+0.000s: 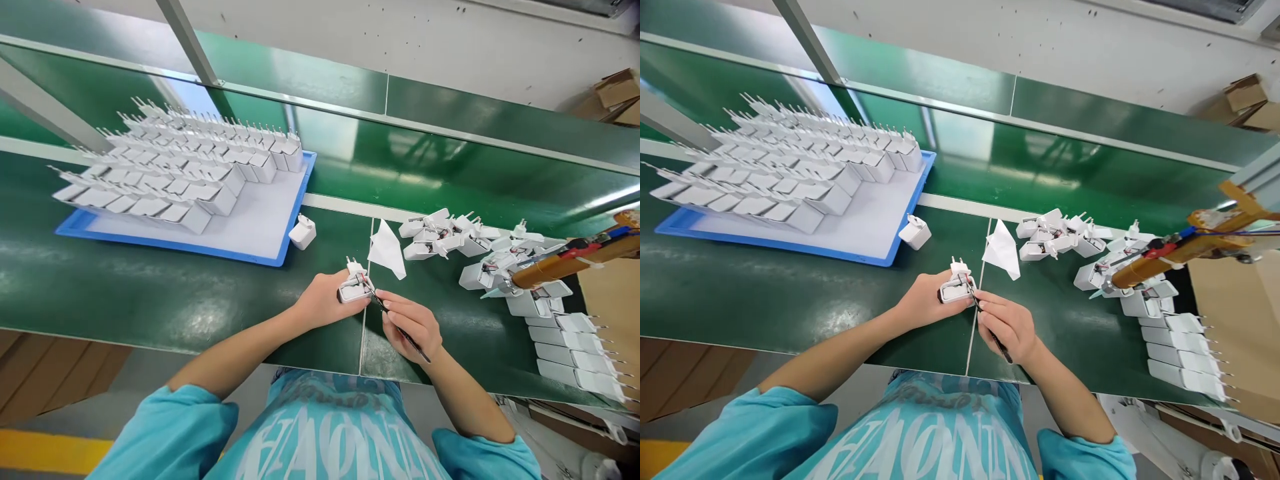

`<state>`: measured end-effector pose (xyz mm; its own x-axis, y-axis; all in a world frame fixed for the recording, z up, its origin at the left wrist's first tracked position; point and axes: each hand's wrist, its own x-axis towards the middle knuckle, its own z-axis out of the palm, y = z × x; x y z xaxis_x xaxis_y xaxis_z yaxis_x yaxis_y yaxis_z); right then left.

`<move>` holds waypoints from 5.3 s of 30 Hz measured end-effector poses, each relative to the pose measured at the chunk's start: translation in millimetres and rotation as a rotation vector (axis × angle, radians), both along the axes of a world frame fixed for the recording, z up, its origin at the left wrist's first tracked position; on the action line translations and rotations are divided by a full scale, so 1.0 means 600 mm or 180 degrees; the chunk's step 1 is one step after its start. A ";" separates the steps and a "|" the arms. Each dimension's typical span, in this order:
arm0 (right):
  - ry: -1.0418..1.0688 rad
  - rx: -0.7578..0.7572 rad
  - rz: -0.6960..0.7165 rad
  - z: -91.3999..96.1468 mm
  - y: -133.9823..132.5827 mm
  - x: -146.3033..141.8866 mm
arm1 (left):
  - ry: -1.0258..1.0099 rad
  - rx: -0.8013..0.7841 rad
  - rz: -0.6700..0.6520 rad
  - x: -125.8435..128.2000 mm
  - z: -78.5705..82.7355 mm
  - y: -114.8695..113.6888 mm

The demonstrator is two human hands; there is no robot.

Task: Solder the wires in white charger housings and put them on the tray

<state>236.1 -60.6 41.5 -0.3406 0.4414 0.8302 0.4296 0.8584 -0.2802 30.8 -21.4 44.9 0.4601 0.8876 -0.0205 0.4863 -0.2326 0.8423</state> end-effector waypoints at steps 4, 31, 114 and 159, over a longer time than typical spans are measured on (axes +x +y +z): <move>-0.0160 0.0088 -0.0062 0.002 0.002 -0.004 | 0.0009 -0.0019 -0.0030 0.000 0.004 -0.003; 0.0113 -0.0167 0.0433 0.003 0.003 0.003 | -0.0076 0.0103 -0.0243 -0.004 0.000 0.008; -0.1153 -0.3489 -0.1296 -0.019 0.047 0.025 | 0.1876 0.1816 -0.0820 -0.009 -0.044 0.038; -0.1144 -0.2852 -0.1364 -0.050 0.054 0.042 | -0.2364 -0.1137 0.1594 -0.084 -0.005 0.102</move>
<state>261.2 -28.4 11.6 -0.1721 0.9848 0.0227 0.8315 0.1576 -0.5327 -19.7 39.8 41.6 0.0342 0.9824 -0.1836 -0.2261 0.1866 0.9561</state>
